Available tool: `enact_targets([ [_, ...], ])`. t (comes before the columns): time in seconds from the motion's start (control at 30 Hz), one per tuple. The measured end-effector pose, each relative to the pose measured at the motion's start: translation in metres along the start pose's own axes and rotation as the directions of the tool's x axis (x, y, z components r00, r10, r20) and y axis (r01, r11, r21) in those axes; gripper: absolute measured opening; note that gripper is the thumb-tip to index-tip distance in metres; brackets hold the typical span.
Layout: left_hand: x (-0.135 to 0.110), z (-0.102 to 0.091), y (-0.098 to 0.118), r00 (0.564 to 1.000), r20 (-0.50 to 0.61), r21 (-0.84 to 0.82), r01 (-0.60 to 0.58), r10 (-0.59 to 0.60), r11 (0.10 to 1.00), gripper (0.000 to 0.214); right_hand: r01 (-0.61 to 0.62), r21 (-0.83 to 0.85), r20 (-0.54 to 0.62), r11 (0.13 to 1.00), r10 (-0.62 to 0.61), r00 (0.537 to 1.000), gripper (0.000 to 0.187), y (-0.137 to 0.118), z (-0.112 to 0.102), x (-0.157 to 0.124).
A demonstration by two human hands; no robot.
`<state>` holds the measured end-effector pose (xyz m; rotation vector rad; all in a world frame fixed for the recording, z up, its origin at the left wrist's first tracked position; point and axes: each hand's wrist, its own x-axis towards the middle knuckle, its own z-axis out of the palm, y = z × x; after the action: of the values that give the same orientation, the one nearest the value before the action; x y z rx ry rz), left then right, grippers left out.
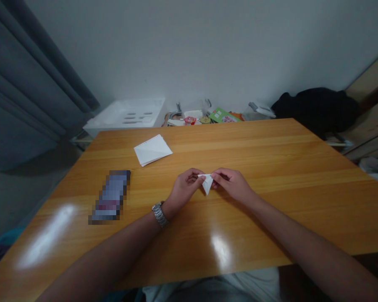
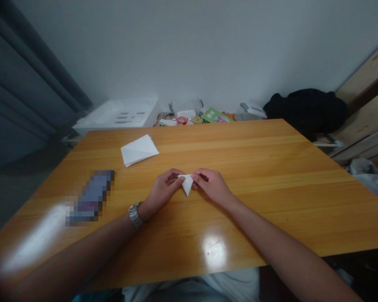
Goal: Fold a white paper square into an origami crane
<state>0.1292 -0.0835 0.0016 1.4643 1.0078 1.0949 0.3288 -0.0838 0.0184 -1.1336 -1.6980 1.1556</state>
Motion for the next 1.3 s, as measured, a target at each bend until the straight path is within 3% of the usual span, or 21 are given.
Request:
enact_targets([
  [0.13, 0.000, 0.001, 0.000, 0.997, 0.069, -0.017, 0.029, -0.027, 0.999, 0.033, -0.011, 0.030, -0.011, 0.999, 0.011, 1.000, 0.033, 0.002, 0.001, 0.000],
  [0.43, 0.000, -0.003, -0.006, 0.996, 0.091, 0.000, 0.006, -0.006, 1.000, 0.028, -0.007, 0.039, -0.037, 0.999, 0.009, 0.999, 0.023, 0.003, 0.003, 0.000],
  [0.83, 0.005, -0.002, -0.011, 0.999, 0.044, -0.004, 0.003, -0.003, 1.000, 0.034, 0.023, 0.070, -0.080, 0.997, -0.017, 0.997, 0.020, 0.012, 0.002, 0.003],
  [1.0, 0.006, -0.003, -0.014, 0.998, 0.056, 0.028, 0.016, -0.017, 0.999, 0.034, 0.062, -0.049, -0.047, 0.997, -0.064, 0.997, 0.029, 0.016, 0.000, 0.003],
  [1.3, 0.005, -0.003, -0.015, 0.997, 0.078, 0.039, 0.009, -0.012, 0.999, 0.036, 0.059, -0.158, -0.058, 0.986, -0.069, 0.996, 0.019, 0.008, -0.007, 0.002],
])
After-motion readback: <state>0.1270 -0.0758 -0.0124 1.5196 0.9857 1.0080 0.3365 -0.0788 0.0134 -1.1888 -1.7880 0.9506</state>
